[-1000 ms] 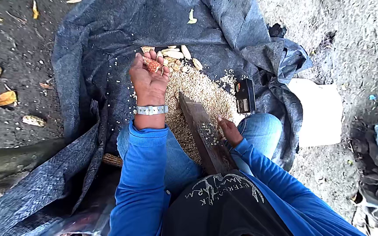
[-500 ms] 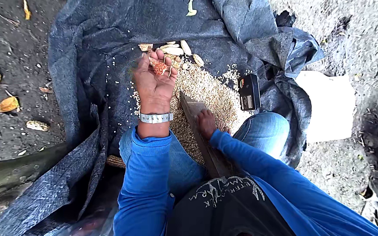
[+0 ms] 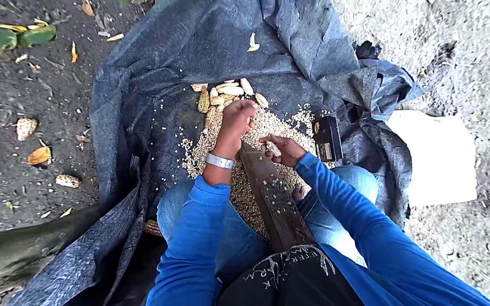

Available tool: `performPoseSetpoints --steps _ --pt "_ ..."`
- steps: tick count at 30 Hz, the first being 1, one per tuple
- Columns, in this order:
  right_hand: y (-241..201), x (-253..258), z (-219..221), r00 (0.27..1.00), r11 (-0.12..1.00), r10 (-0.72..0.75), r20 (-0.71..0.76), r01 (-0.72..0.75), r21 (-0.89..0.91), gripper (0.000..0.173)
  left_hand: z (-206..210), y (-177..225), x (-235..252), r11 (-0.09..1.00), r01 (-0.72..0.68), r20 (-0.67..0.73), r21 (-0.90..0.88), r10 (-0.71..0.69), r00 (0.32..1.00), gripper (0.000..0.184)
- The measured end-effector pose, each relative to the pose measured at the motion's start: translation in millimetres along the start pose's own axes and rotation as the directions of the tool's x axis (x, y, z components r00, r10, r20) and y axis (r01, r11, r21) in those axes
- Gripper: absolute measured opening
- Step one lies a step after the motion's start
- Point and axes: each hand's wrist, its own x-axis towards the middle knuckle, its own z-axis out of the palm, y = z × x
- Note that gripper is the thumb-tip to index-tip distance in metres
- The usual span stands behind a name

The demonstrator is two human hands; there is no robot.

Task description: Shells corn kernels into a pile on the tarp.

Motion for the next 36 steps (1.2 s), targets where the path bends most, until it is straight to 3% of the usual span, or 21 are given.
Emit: performPoseSetpoints --steps 2,4,10,13,15,18,22,26,28,31,32,34,36 --pt "-5 -9 -11 0.995 0.996 -0.092 0.035 0.092 0.018 0.036 3 -20 13 0.978 -0.148 0.131 0.148 0.129 0.983 0.022" --pt "-6 -14 -16 0.986 0.986 -0.165 0.033 0.164 0.021 0.028 8 -35 27 0.947 -0.239 0.203 0.215 0.197 0.959 0.026" --pt "3 -8 -9 0.981 0.967 -0.194 -0.013 0.193 0.167 0.028 23 -36 37 0.926 -0.200 0.173 0.319 0.150 0.973 0.026" --pt "1 -8 -10 0.981 0.956 -0.160 0.111 0.126 0.263 0.078 28 -30 35 0.865 -0.183 0.223 0.468 0.085 0.971 0.024" --pt "-3 -7 -10 0.968 0.953 -0.182 0.173 0.130 0.275 0.089 34 -34 43 0.833 -0.198 0.301 0.516 0.040 0.953 0.028" --pt "-9 -9 -4 0.953 0.950 -0.227 0.200 0.171 0.263 0.078 41 -43 50 0.812 -0.272 0.405 0.517 0.048 0.913 0.026" --pt "-8 -11 0 0.918 0.936 -0.306 0.252 0.241 0.257 0.058 40 -36 43 0.845 -0.276 0.339 0.459 0.120 0.933 0.013" --pt "-4 -8 11 0.957 0.959 -0.283 0.067 0.281 0.038 0.046 36 -30 39 0.759 -0.263 0.221 0.596 0.161 0.962 0.019" --pt "-3 -8 21 0.976 0.965 -0.215 -0.024 0.217 0.149 0.053 38 -30 36 0.726 -0.277 0.225 0.630 0.171 0.959 0.018" --pt "-5 -3 31 0.985 0.953 -0.150 -0.091 0.168 0.253 0.047 44 -30 28 0.632 -0.318 0.229 0.707 0.221 0.948 0.015" --pt "-7 3 31 0.984 0.968 -0.135 -0.115 0.156 0.196 0.045 44 -29 25 0.590 -0.316 0.217 0.743 0.233 0.948 0.015" --pt "-13 23 24 0.974 0.986 -0.147 -0.172 0.130 -0.105 0.046 40 -24 18 0.517 -0.288 0.187 0.806 0.239 0.953 0.016" --pt "-20 57 5 0.959 0.886 -0.186 -0.215 0.069 -0.458 0.049 29 -18 10 0.497 -0.252 0.157 0.830 0.225 0.962 0.018"
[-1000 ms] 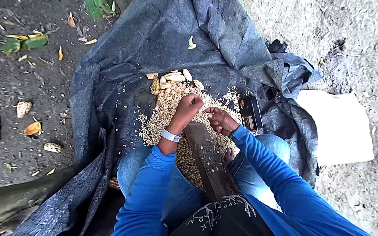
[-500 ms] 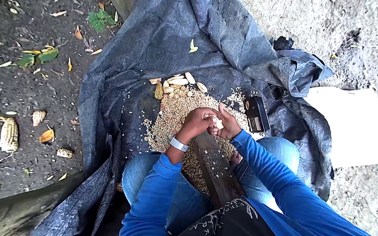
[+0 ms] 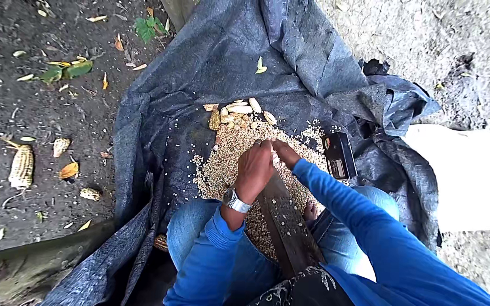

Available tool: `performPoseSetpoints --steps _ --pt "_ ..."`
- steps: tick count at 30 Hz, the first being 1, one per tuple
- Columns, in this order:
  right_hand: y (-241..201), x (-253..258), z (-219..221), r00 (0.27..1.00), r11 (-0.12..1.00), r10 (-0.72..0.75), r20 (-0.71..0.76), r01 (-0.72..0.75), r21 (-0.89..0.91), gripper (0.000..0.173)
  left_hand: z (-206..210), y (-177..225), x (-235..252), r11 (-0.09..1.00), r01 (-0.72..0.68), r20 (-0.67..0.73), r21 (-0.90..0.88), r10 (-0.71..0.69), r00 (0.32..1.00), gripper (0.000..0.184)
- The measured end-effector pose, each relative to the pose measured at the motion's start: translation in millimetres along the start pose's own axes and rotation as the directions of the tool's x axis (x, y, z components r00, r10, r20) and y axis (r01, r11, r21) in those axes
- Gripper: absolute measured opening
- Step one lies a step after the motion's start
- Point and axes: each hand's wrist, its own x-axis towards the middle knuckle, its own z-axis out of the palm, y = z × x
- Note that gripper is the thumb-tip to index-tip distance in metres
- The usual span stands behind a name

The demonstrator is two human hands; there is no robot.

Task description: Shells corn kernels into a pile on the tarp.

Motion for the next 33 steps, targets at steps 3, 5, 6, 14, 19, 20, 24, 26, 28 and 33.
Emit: performPoseSetpoints --steps 3,5,6,14,19,20,24,26,28,33 --pt "22 87 -24 0.990 0.877 -0.132 -0.054 0.091 -0.472 0.041 -14 -7 -6 0.994 0.074 0.099 0.077 -0.081 0.992 0.020" --pt "18 126 -31 0.979 0.725 -0.181 -0.092 0.069 -0.686 0.049 -16 -8 -6 0.982 0.108 0.203 0.157 -0.139 0.969 0.022" --pt "12 141 -31 0.978 0.669 -0.172 -0.122 0.025 -0.743 0.054 -16 -6 -5 0.977 0.117 0.249 0.176 -0.159 0.955 0.023" --pt "16 183 -3 0.976 0.578 -0.117 -0.181 -0.081 -0.812 0.060 -25 0 3 0.984 0.117 0.311 0.136 -0.154 0.938 0.025" --pt "20 121 2 0.992 0.779 0.009 -0.124 -0.085 -0.622 0.050 -28 -6 -1 0.993 0.113 0.087 0.016 -0.114 0.990 0.020" --pt "26 103 -3 0.993 0.908 0.003 -0.114 -0.050 -0.415 0.043 -29 -8 -3 0.995 0.103 0.030 -0.013 -0.103 0.994 0.020" --pt "26 11 -11 0.979 0.871 0.159 0.125 -0.199 0.450 0.045 -39 -16 -14 0.987 0.034 -0.157 -0.158 -0.059 0.986 0.024" --pt "30 -31 -13 0.956 0.772 0.132 0.261 -0.264 0.578 0.049 -37 -25 -23 0.956 -0.054 -0.204 -0.287 -0.006 0.979 0.030" --pt "35 -75 -6 0.972 0.829 0.121 0.204 -0.212 0.518 0.044 -38 -26 -30 0.865 -0.107 -0.218 -0.491 -0.003 0.976 0.030" --pt "94 -192 30 0.935 0.814 -0.352 -0.050 0.280 -0.508 0.036 -51 -16 -52 0.070 -0.012 -0.028 -0.997 -0.236 0.971 0.022"
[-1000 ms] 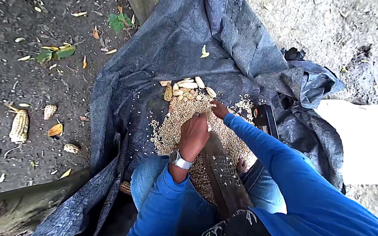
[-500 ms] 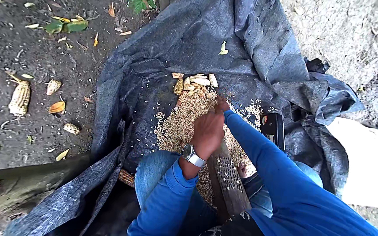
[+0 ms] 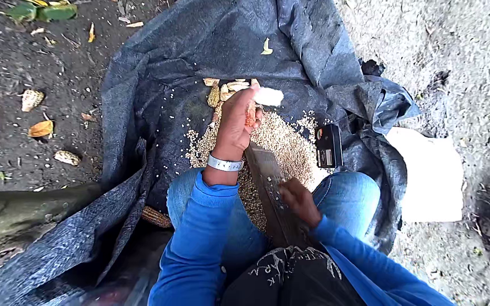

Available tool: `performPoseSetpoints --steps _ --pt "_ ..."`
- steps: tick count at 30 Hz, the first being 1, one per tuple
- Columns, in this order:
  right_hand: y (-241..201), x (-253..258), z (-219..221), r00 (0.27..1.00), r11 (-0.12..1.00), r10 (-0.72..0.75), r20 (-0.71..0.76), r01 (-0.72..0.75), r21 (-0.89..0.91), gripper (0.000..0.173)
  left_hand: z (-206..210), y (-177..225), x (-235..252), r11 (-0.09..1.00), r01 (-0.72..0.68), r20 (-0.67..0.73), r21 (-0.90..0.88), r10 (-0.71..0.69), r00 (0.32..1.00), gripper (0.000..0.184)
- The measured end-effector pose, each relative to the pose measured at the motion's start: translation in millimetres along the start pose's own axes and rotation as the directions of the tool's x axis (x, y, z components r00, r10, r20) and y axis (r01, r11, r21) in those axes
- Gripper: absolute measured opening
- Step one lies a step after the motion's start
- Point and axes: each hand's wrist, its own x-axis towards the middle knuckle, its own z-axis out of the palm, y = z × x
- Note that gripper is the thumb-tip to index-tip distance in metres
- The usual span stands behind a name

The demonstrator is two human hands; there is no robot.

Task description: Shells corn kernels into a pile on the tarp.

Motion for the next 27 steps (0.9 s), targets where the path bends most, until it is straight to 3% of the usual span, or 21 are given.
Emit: performPoseSetpoints --steps 3,5,7,9,12,14,17,19,21,22,24,25,26,27 --pt "17 -25 28 0.948 0.926 -0.276 -0.158 0.218 -0.307 0.034 -3 10 4 0.976 -0.043 -0.057 -0.213 0.031 0.998 0.023" --pt "23 -16 34 0.936 0.909 -0.304 -0.176 0.230 -0.348 0.032 -2 11 16 0.956 -0.070 -0.124 -0.286 0.035 0.992 0.026" --pt "18 -8 33 0.964 0.922 -0.232 -0.134 0.174 -0.346 0.031 3 11 32 0.912 -0.067 -0.181 -0.405 -0.008 0.984 0.029" --pt "0 13 24 0.999 0.925 -0.015 -0.043 -0.003 -0.380 0.032 10 8 40 0.879 -0.030 -0.155 -0.477 -0.050 0.987 0.032" --pt "-3 54 25 0.981 0.884 0.192 -0.007 -0.175 -0.434 0.032 24 3 40 0.884 -0.034 -0.144 -0.467 -0.038 0.989 0.030" --pt "10 75 33 0.977 0.875 0.208 -0.055 -0.211 -0.436 0.031 36 -3 34 0.888 -0.030 -0.158 -0.460 -0.049 0.986 0.029" --pt "24 90 44 0.989 0.893 0.045 -0.138 -0.101 -0.438 0.029 48 -4 16 0.880 0.013 -0.128 -0.474 -0.084 0.988 0.031" --pt "24 76 36 0.987 0.958 0.018 -0.159 -0.062 -0.281 0.035 47 3 3 0.876 0.015 -0.111 -0.481 -0.078 0.991 0.033" --pt "29 49 25 0.972 0.992 0.100 -0.213 -0.079 0.103 0.031 38 12 -7 0.885 -0.009 -0.107 -0.466 -0.046 0.993 0.033" --pt "28 40 18 0.953 0.919 0.210 -0.218 -0.116 0.376 0.025 32 17 -10 0.891 -0.041 -0.118 -0.453 -0.014 0.993 0.033" --pt "21 29 3 0.899 0.502 0.438 0.013 -0.256 0.826 0.037 19 23 -13 0.899 -0.104 -0.158 -0.424 0.040 0.987 0.035" --pt "20 25 -2 0.875 0.290 0.461 0.148 -0.306 0.907 0.045 13 23 -12 0.904 -0.119 -0.176 -0.412 0.049 0.983 0.036" --pt "19 24 -5 0.871 0.180 0.433 0.232 -0.336 0.925 0.051 9 22 -9 0.902 -0.125 -0.190 -0.413 0.049 0.981 0.035" --pt "16 23 -4 0.876 0.191 0.417 0.242 -0.345 0.919 0.054 6 21 -5 0.902 -0.119 -0.198 -0.416 0.038 0.979 0.035"
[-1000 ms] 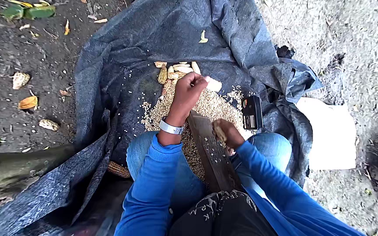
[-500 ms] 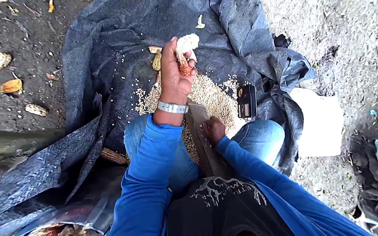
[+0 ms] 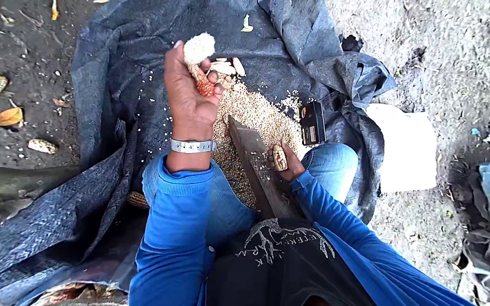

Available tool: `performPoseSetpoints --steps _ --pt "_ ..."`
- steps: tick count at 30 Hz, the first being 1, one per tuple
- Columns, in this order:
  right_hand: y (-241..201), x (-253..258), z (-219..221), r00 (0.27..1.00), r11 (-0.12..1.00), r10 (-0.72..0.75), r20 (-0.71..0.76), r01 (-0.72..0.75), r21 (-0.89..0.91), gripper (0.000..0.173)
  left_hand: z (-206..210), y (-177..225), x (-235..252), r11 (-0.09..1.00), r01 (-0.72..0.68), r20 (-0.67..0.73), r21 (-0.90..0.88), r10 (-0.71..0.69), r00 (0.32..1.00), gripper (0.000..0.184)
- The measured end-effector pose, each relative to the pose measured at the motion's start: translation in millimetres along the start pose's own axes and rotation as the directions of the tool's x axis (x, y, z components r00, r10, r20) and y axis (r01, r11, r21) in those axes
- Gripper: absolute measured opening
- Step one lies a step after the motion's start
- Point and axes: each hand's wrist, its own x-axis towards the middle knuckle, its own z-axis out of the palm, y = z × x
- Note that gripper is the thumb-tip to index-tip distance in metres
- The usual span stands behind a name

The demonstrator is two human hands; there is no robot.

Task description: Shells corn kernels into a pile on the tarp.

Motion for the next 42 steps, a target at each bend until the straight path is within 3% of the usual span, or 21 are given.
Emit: performPoseSetpoints --steps 2,3,4,6,7,8,11,14,17,20,22,24,27,28,31,33,36,37,39,41,42 --pt "10 -6 4 0.984 0.921 -0.178 -0.016 0.161 -0.354 0.047 -3 -4 9 1.000 0.022 -0.041 0.000 -0.022 0.999 0.036" --pt "20 -9 2 0.942 0.751 -0.333 0.042 0.292 -0.593 0.039 -5 -7 13 1.000 0.023 -0.063 0.001 -0.023 0.998 0.035" --pt "31 -13 -2 0.878 0.485 -0.449 0.168 0.397 -0.779 0.034 -6 -10 16 1.000 0.024 -0.086 -0.002 -0.024 0.996 0.034" --pt "47 -21 -5 0.720 0.012 -0.537 0.439 0.527 -0.850 0.031 -6 -11 19 0.999 0.052 -0.086 -0.017 -0.053 0.995 0.034" --pt "49 -19 -4 0.662 -0.111 -0.551 0.507 0.544 -0.831 0.030 -5 -9 20 0.998 0.061 -0.064 -0.021 -0.062 0.996 0.034" --pt "48 -15 -1 0.657 -0.159 -0.543 0.523 0.532 -0.832 0.029 -3 -8 21 0.998 0.052 -0.044 -0.022 -0.053 0.998 0.035" --pt "38 17 4 0.797 -0.123 -0.472 0.378 0.365 -0.923 0.030 6 -16 25 1.000 -0.006 -0.026 0.019 0.007 1.000 0.033" --pt "15 77 11 0.861 -0.130 -0.431 0.271 0.238 -0.963 0.034 12 -28 35 0.997 0.076 -0.002 -0.012 -0.076 0.997 0.035" --pt "-3 83 12 0.924 -0.026 -0.355 0.142 0.143 -0.989 0.045 6 -35 35 0.986 0.165 -0.031 -0.015 -0.165 0.986 0.038" --pt "-2 29 5 0.828 -0.031 -0.476 0.296 0.321 -0.947 0.030 -4 -21 33 0.992 0.123 -0.032 0.023 -0.122 0.992 0.037" --pt "14 -15 -4 0.784 -0.142 -0.457 0.419 0.401 -0.905 0.032 -10 -10 30 0.998 0.058 0.010 0.038 -0.059 0.998 0.040" --pt "35 -27 -6 0.696 -0.258 -0.530 0.484 0.411 -0.874 0.032 -12 -4 24 0.999 0.020 0.077 0.048 -0.023 0.997 0.040" --pt "25 16 8 0.863 -0.206 -0.410 0.294 0.226 -0.952 0.030 1 -13 35 0.999 0.027 0.052 -0.026 -0.026 0.998 0.043" --pt "19 41 7 0.886 -0.192 -0.390 0.250 0.187 -0.963 0.028 6 -19 38 0.998 0.061 0.059 -0.032 -0.059 0.997 0.044" --pt "12 69 7 0.855 -0.219 -0.436 0.279 0.200 -0.955 0.023 7 -31 46 0.983 0.174 0.055 -0.049 -0.172 0.984 0.041" --pt "13 41 5 0.831 -0.240 -0.437 0.346 0.263 -0.935 0.024 2 -31 50 0.979 0.197 0.024 -0.050 -0.196 0.980 0.040" --pt "22 -26 -9 0.807 -0.220 -0.361 0.468 0.414 -0.884 0.034 -7 -19 50 0.994 0.113 0.032 -0.008 -0.113 0.993 0.042" --pt "25 -42 -12 0.796 -0.136 -0.358 0.488 0.472 -0.871 0.035 -8 -16 51 0.997 0.073 0.033 0.009 -0.073 0.997 0.041" --pt "24 -54 -12 0.829 0.225 -0.359 0.428 0.522 -0.822 0.031 -7 -15 53 0.999 0.037 0.015 0.026 -0.037 0.999 0.041" --pt "12 -43 -5 0.939 0.701 -0.289 0.188 0.342 -0.626 0.024 -8 -21 56 0.997 0.082 0.010 -0.009 -0.082 0.997 0.043" --pt "4 -34 -2 0.980 0.862 -0.191 0.054 0.194 -0.469 0.027 -9 -23 57 0.993 0.119 0.003 -0.025 -0.119 0.993 0.043"
